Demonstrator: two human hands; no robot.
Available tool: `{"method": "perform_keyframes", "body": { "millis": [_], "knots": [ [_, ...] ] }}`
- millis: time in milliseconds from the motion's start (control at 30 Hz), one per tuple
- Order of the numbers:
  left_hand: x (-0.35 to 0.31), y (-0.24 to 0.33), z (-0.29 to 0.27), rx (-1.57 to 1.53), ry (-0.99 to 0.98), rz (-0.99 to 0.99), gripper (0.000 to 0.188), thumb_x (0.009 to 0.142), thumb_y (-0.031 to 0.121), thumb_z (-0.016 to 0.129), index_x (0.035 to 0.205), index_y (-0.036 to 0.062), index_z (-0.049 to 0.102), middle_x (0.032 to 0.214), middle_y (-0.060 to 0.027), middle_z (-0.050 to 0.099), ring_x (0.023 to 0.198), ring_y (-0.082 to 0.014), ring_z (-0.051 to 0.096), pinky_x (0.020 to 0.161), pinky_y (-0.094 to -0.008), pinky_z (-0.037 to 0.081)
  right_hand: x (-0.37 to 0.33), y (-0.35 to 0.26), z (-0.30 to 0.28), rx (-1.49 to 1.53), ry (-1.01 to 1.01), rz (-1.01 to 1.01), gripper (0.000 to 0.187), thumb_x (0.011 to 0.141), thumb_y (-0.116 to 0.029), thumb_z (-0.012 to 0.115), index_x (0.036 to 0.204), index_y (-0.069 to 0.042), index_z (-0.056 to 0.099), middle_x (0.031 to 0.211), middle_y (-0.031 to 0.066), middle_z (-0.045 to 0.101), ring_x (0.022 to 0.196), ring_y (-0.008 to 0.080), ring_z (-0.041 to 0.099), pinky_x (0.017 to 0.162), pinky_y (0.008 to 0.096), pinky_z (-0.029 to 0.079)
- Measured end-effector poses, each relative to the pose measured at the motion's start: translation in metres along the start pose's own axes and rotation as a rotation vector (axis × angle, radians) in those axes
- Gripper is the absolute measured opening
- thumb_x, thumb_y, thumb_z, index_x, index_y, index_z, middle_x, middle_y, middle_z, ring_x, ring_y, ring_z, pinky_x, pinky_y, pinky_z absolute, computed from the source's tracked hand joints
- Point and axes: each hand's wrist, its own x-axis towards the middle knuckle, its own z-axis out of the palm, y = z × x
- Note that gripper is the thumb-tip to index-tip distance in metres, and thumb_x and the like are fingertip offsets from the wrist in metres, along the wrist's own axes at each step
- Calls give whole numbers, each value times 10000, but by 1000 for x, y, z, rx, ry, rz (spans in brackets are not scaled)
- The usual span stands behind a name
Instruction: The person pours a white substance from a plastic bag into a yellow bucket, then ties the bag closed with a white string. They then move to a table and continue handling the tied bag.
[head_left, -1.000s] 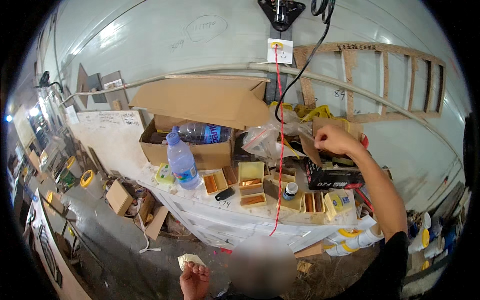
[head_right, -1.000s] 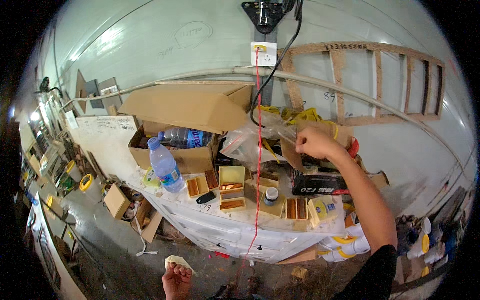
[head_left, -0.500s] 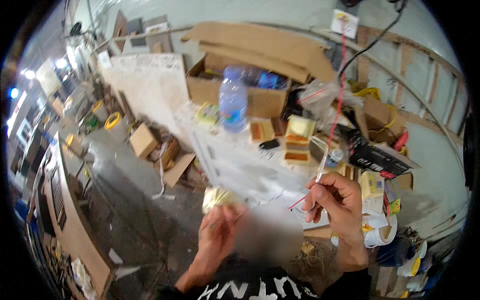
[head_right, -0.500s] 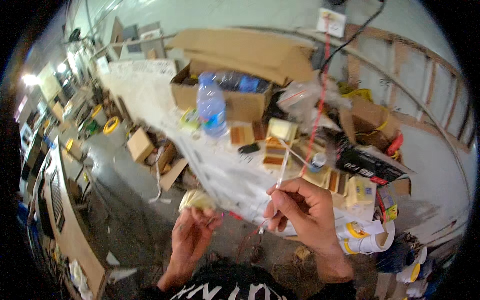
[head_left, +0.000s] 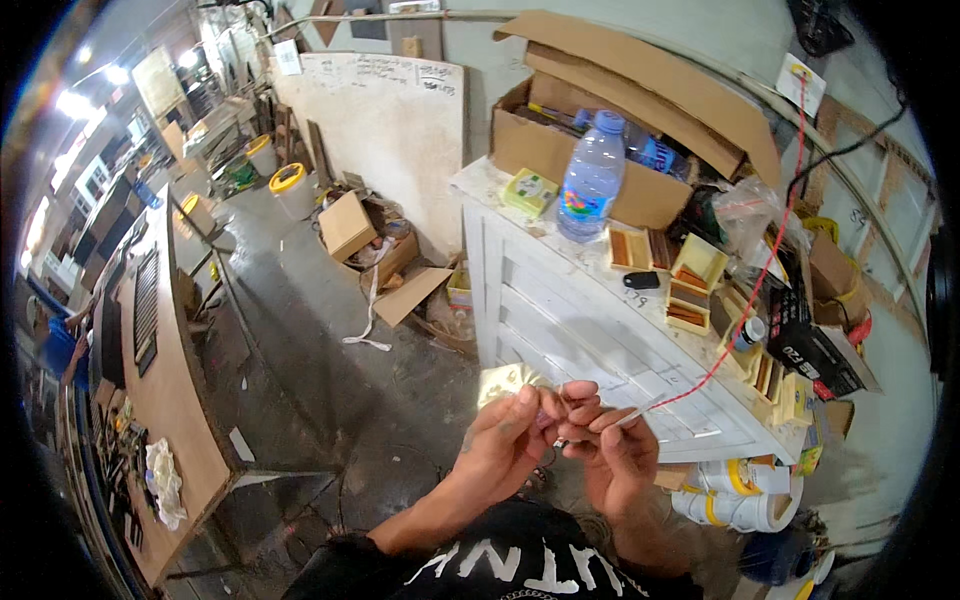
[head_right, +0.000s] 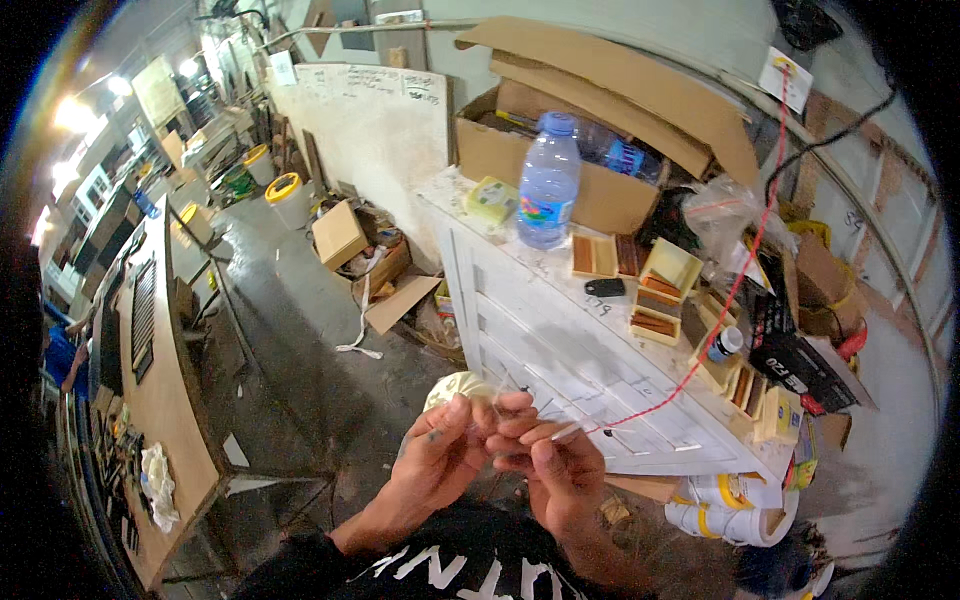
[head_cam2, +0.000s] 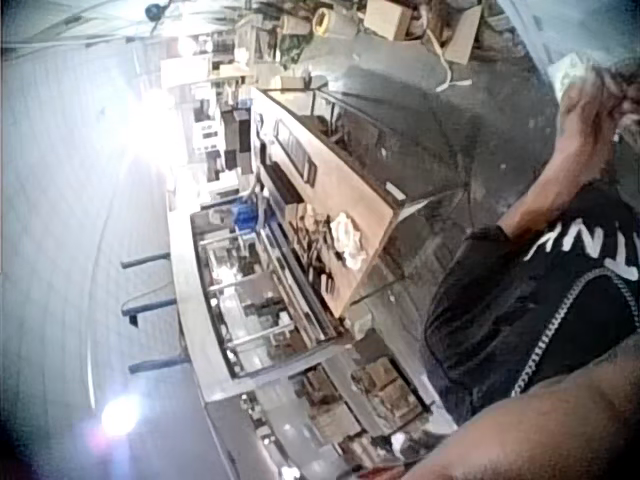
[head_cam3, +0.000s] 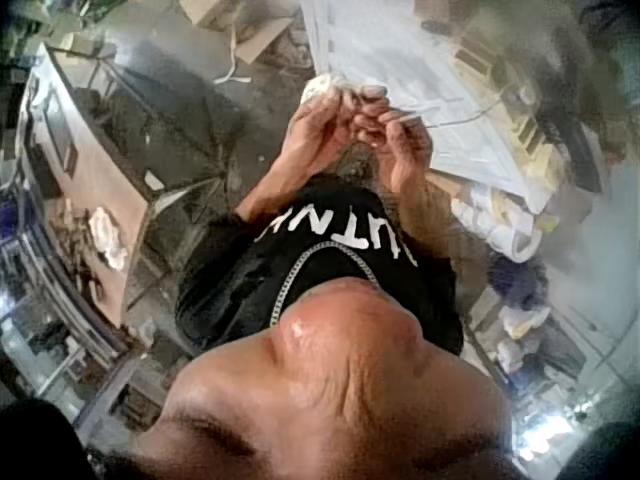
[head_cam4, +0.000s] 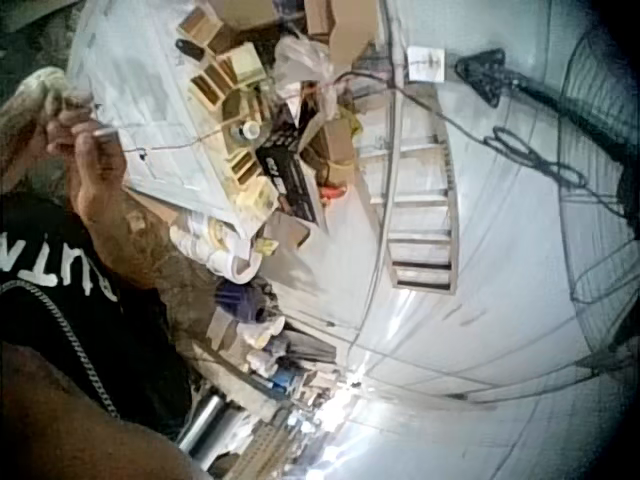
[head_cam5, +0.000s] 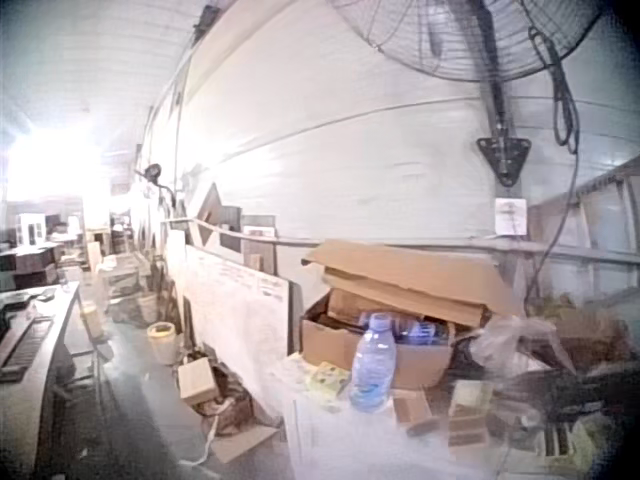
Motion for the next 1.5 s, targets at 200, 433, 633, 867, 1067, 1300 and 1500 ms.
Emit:
{"method": "perform_keyframes", "body": {
  "millis": [200, 433, 633, 867, 1067, 1300, 1500],
  "knots": [
    [11, 2, -15, 34, -11, 188, 383, 1026, 321, 411, 845, 18, 560, 979, -108, 557, 980, -206, 538, 903, -342, 416, -29, 31, -28, -84, -6, 56, 207, 951, -141, 526, 1056, 36, 544, 1134, 238, 600, 886, 300, 687, 689, 339, 611],
    [1, 18, -26, 209, -162, 345, 350, 1019, 274, 441, 844, 6, 582, 931, -122, 576, 947, -217, 536, 883, -350, 408, -9, -20, -49, -797, 625, -478, 389, 946, -183, 546, 1272, 19, 479, 1171, 113, 537, 858, 168, 572, 722, 276, 477],
    [-19, 14, -11, 525, -145, 284, 350, 1013, 269, 461, 874, -26, 588, 928, -115, 584, 906, -202, 551, 824, -337, 436, 18, -57, 29, -1032, -190, -314, 216, 876, -43, 637, 1085, 12, 634, 943, 96, 634, 765, 134, 598, 634, 248, 471],
    [-43, 9, 0, 714, 10, 152, 367, 1012, 320, 466, 940, -10, 609, 845, -31, 591, 808, -115, 534, 714, -253, 423, 29, -44, 49, -819, -225, -57, 154, 893, -47, 630, 1027, 21, 663, 793, 86, 640, 628, 97, 597, 554, 227, 474],
    [-49, 9, -3, 718, 24, 187, 390, 1021, 309, 448, 906, -15, 633, 891, -40, 614, 831, -112, 539, 721, -243, 421, 29, -52, 40, -534, -241, 186, 175, 949, -78, 573, 1046, 49, 645, 908, 120, 686, 740, 106, 641, 631, 232, 541],
    [-49, 10, 9, 658, -25, 222, 375, 1024, 253, 443, 888, -40, 634, 954, -96, 636, 932, -160, 577, 822, -287, 449, 30, -55, 38, -350, -205, 203, 191, 949, -69, 558, 1089, 61, 543, 905, 206, 678, 751, 189, 682, 636, 275, 583],
    [-45, 8, 9, 718, -57, 220, 368, 1028, 247, 430, 893, -32, 629, 967, -103, 632, 935, -174, 583, 831, -297, 456, 33, -55, 30, -372, -234, 182, 126, 947, -47, 555, 1016, 58, 557, 898, 174, 682, 734, 153, 671, 629, 261, 576]
  ]
}}
